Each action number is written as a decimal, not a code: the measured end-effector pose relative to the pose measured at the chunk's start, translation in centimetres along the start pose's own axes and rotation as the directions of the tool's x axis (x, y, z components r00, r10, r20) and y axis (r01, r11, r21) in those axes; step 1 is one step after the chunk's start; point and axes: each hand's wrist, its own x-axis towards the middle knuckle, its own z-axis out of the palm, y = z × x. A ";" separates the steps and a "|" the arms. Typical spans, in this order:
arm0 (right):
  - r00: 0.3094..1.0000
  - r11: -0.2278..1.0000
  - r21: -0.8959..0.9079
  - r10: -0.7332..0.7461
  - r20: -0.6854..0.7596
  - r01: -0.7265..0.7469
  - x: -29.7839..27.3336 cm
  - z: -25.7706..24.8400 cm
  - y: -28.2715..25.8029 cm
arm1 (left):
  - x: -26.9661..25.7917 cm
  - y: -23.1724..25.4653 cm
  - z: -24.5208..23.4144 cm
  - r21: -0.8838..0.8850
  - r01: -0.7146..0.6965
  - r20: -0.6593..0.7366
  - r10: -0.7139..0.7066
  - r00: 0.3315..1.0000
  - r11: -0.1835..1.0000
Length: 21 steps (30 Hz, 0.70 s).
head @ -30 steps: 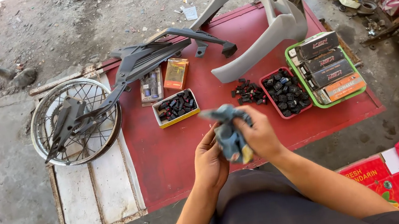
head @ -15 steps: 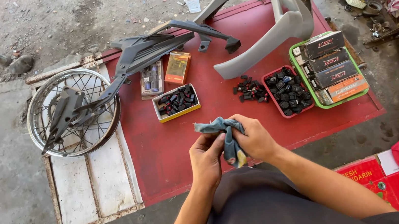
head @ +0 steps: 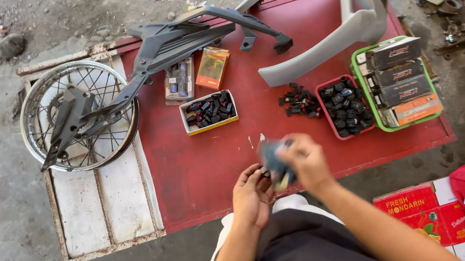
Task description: The person wipes small black motorcycle parts with a cloth, picking them up from a red table and placing them into a container. The workspace includes a motorcycle wheel, plastic fairings, and boxes of parts.
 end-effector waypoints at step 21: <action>0.910 0.800 -0.499 0.411 0.052 -0.332 15.5 15.3 22.6 | 31.6 0.1 -5.1 0.091 -0.335 -0.254 0.347 0.903 0.938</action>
